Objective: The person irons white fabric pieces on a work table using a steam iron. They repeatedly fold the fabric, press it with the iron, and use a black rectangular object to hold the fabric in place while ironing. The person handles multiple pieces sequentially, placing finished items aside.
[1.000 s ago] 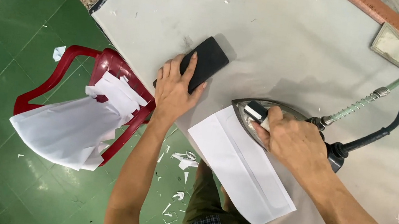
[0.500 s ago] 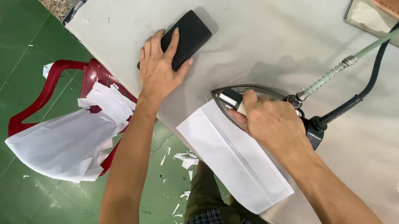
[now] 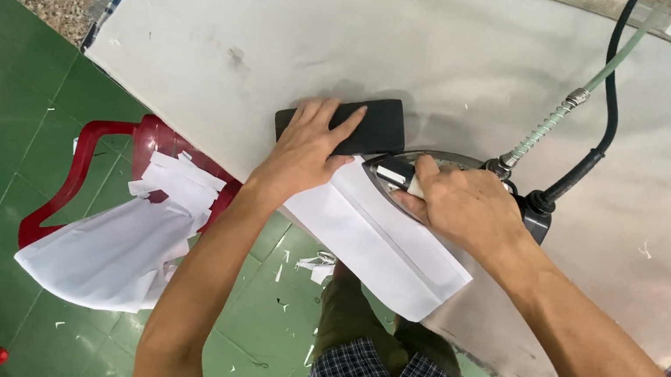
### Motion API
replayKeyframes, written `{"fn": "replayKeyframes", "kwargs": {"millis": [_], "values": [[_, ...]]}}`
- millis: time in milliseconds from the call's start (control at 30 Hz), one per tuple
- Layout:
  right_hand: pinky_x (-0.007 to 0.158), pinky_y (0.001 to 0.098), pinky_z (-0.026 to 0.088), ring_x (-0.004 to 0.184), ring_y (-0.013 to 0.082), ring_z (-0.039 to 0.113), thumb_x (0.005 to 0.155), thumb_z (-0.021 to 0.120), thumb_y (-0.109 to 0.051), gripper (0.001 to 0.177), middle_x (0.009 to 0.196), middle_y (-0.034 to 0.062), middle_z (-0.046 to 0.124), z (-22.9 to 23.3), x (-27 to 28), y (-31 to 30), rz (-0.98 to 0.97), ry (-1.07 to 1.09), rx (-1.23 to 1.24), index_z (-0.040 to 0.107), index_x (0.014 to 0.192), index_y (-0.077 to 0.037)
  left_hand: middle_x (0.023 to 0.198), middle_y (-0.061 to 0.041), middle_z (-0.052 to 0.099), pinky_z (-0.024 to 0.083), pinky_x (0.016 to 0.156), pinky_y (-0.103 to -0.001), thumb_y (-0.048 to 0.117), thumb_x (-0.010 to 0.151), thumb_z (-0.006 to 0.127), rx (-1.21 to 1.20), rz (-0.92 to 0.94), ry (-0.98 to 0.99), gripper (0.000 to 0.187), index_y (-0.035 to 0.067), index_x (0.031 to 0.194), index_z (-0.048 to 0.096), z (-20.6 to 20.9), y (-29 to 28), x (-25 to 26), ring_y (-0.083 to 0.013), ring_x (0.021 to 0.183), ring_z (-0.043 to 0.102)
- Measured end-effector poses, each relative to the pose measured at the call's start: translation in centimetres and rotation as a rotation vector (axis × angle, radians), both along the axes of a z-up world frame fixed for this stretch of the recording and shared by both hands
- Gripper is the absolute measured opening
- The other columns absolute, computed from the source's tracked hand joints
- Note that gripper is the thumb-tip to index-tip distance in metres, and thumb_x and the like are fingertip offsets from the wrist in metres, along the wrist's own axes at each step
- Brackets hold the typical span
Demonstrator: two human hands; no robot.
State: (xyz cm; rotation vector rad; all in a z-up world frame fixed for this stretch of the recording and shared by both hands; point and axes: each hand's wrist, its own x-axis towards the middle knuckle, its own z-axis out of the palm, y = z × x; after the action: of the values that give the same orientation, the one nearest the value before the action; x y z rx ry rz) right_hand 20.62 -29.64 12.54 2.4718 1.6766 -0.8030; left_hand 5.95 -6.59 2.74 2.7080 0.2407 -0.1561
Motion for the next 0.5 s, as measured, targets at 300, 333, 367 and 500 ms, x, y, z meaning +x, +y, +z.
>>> {"fn": "replayKeyframes", "kwargs": {"millis": [300,333,367,500], "values": [[0.069,0.0453,0.061,0.075,0.0354,0.077,0.100,0.044,-0.056,0.048,0.080,0.0168,0.074,0.0,-1.1,-6.3,-0.023,0.016,-0.013,0.056,0.111,-0.010,0.164,-0.017,0.033,0.002,0.127,-0.052,0.023,0.098,0.064,0.138,-0.134,0.272,0.079,0.030,0.165,0.024,1.1,-4.0,1.5,-0.0308,0.155,0.021],[0.069,0.0458,0.061,0.074,0.0355,0.077,0.100,0.044,-0.056,0.049,0.080,0.0169,0.074,-0.1,-1.3,-6.8,-0.031,0.005,-0.003,0.056,0.110,-0.010,0.165,-0.014,0.032,0.001,0.128,-0.052,0.022,0.097,0.065,0.162,-0.130,0.310,0.080,0.032,0.165,0.022,1.4,-4.6,1.6,-0.0287,0.156,0.019],[0.068,0.0464,0.061,0.073,0.0357,0.077,0.100,0.044,-0.056,0.049,0.079,0.0171,0.073,-0.2,-1.4,-7.1,-0.036,-0.008,0.010,0.056,0.108,-0.009,0.166,-0.011,0.031,0.000,0.128,-0.052,0.021,0.097,0.065,0.188,-0.123,0.346,0.082,0.034,0.165,0.021,1.8,-5.0,1.8,-0.0265,0.157,0.017],[0.067,0.0450,0.061,0.072,0.0344,0.077,0.101,0.044,-0.057,0.049,0.078,0.0158,0.073,-0.4,-1.8,-8.0,-0.069,-0.006,0.027,0.056,0.107,-0.010,0.167,-0.009,0.029,0.000,0.127,-0.053,0.016,0.096,0.066,0.184,-0.098,0.372,0.084,0.035,0.164,0.021,2.8,-5.9,2.2,-0.0255,0.157,0.016]]}}
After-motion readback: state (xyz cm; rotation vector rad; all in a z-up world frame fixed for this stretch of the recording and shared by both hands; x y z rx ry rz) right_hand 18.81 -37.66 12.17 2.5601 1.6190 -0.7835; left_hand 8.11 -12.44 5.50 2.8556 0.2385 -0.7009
